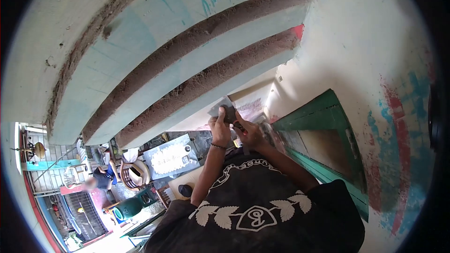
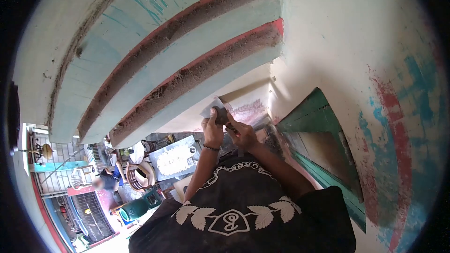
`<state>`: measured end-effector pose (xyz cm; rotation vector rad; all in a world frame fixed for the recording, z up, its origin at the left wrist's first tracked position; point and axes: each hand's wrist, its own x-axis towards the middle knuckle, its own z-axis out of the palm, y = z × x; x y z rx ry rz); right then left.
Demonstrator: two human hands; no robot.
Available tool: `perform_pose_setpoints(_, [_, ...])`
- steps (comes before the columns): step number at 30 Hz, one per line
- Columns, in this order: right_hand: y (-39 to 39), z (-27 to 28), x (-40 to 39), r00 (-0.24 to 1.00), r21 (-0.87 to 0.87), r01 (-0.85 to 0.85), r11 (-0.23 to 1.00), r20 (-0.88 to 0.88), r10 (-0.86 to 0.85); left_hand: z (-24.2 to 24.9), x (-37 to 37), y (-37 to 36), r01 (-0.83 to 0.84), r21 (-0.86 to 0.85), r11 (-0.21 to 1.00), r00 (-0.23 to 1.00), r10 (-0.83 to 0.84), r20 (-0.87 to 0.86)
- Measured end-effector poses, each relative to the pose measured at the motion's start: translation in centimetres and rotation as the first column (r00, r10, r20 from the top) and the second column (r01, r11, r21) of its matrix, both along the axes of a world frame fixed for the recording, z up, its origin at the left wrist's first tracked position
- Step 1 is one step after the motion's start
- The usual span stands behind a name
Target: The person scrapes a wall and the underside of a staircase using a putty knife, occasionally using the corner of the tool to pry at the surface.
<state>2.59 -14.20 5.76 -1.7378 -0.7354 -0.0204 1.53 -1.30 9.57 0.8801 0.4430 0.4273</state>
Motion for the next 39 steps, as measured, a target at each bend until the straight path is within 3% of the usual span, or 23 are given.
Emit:
perform_pose_setpoints(2, [0.2, -0.2, 0.5, 0.997, 0.070, -0.013, 0.997, 0.074, 0.008, 0.2, 0.0, -0.2, -0.035, 0.010, 0.999, 0.999, 0.036, -0.007])
perform_pose_setpoints(3, [0.9, 0.9, 0.7, 0.991, 0.110, 0.011, 0.994, 0.132, -0.026, 1.3, 0.0, 0.6, 0.033, 0.115, 0.993, 0.999, -0.034, 0.006])
perform_pose_setpoints(6, [1.0, 1.6, 0.4, 0.998, 0.102, 0.020, 0.995, 0.056, -0.026, 0.7, -0.2, 1.0, 0.090, 0.087, 0.992, 0.995, -0.093, 0.033])
perform_pose_setpoints(8, [-0.2, -0.3, 0.2, 0.999, 0.068, -0.013, 0.998, 0.034, 0.011, -1.5, -0.2, 0.0, -0.012, -0.012, 1.000, 0.999, 0.012, -0.046])
perform_pose_setpoints(10, [-0.5, 0.4, 0.6, 0.999, 0.062, -0.039, 0.997, 0.024, 0.038, -0.6, -0.4, 0.1, 0.028, 0.009, 1.000, 0.998, -0.027, -0.054])
perform_pose_setpoints(13, [1.0, 2.3, 0.5, 0.994, 0.129, 0.026, 0.991, 0.104, -0.040, 3.7, 0.1, 0.7, 0.102, 0.196, 0.975, 0.994, -0.108, 0.022])
perform_pose_setpoints(16, [0.1, -0.2, 0.5, 0.999, 0.096, -0.003, 0.995, 0.047, -0.001, -1.1, -0.4, 0.6, 0.032, 0.081, 0.996, 0.997, -0.026, -0.077])
perform_pose_setpoints(17, [-0.4, -1.3, 0.2, 1.000, 0.063, -0.031, 0.997, 0.001, 0.031, -2.2, -0.6, 0.3, 0.036, 0.239, 0.970, 0.996, -0.015, -0.090])
perform_pose_setpoints(20, [1.0, 2.7, 0.9, 0.992, 0.144, 0.007, 0.989, 0.124, -0.026, 2.3, 0.3, 0.6, 0.019, 0.128, 0.992, 0.998, -0.026, 0.050])
perform_pose_setpoints(21, [1.3, 4.6, 1.0, 0.999, 0.169, -0.019, 0.985, 0.041, 0.013, 3.7, 0.4, 1.1, 0.011, 0.232, 0.973, 0.996, -0.033, 0.088])
perform_pose_setpoints(24, [1.2, 1.7, 0.1, 1.000, 0.209, 0.011, 0.978, 0.025, -0.017, 1.8, -0.1, 0.9, 0.051, 0.134, 0.990, 0.999, -0.050, -0.009])
perform_pose_setpoints(25, [0.3, 0.6, 0.0, 0.997, 0.124, 0.013, 0.992, 0.080, -0.023, 0.6, 0.3, -0.3, -0.081, 0.058, 0.995, 0.996, 0.082, -0.023])
perform_pose_setpoints(26, [0.0, -0.7, -0.2, 0.998, 0.123, -0.004, 0.992, 0.063, -0.003, -0.4, -0.3, -0.4, -0.084, -0.010, 0.996, 0.994, 0.083, -0.077])
perform_pose_setpoints(27, [-0.1, -0.2, 0.0, 0.999, 0.126, -0.021, 0.992, 0.037, 0.016, -0.2, -1.1, 0.1, -0.023, 0.281, 0.960, 0.987, 0.067, -0.147])
perform_pose_setpoints(29, [0.3, 1.2, -1.3, 1.000, 0.115, 0.011, 0.993, 0.017, -0.013, -0.4, -1.5, 1.6, 0.066, 0.233, 0.970, 0.986, -0.028, -0.164])
perform_pose_setpoints(32, [-0.8, 0.4, -0.8, 1.000, -0.041, -0.014, 0.999, -0.016, 0.014, -1.0, -0.9, 0.7, 0.000, 0.094, 0.996, 0.996, 0.008, -0.088])
perform_pose_setpoints(35, [-0.4, -0.7, -0.5, 1.000, -0.047, 0.006, 0.999, 0.019, -0.005, -0.5, -1.1, 0.5, 0.011, 0.151, 0.989, 0.995, 0.004, -0.101])
perform_pose_setpoints(36, [0.0, -0.1, -0.9, 0.997, 0.084, 0.048, 0.995, 0.048, -0.052, -0.4, -0.7, 0.4, 0.015, 0.169, 0.985, 0.995, 0.002, -0.095])
perform_pose_setpoints(38, [0.0, 0.1, -0.9, 0.986, 0.119, 0.066, 0.991, 0.145, -0.083, -1.0, -0.7, 0.8, 0.047, 0.214, 0.976, 0.993, -0.023, -0.112])
perform_pose_setpoints(39, [-0.2, -0.2, -0.8, 0.994, 0.029, 0.055, 0.998, 0.096, -0.058, -1.5, -0.8, 1.0, 0.059, 0.203, 0.978, 0.993, -0.037, -0.111])
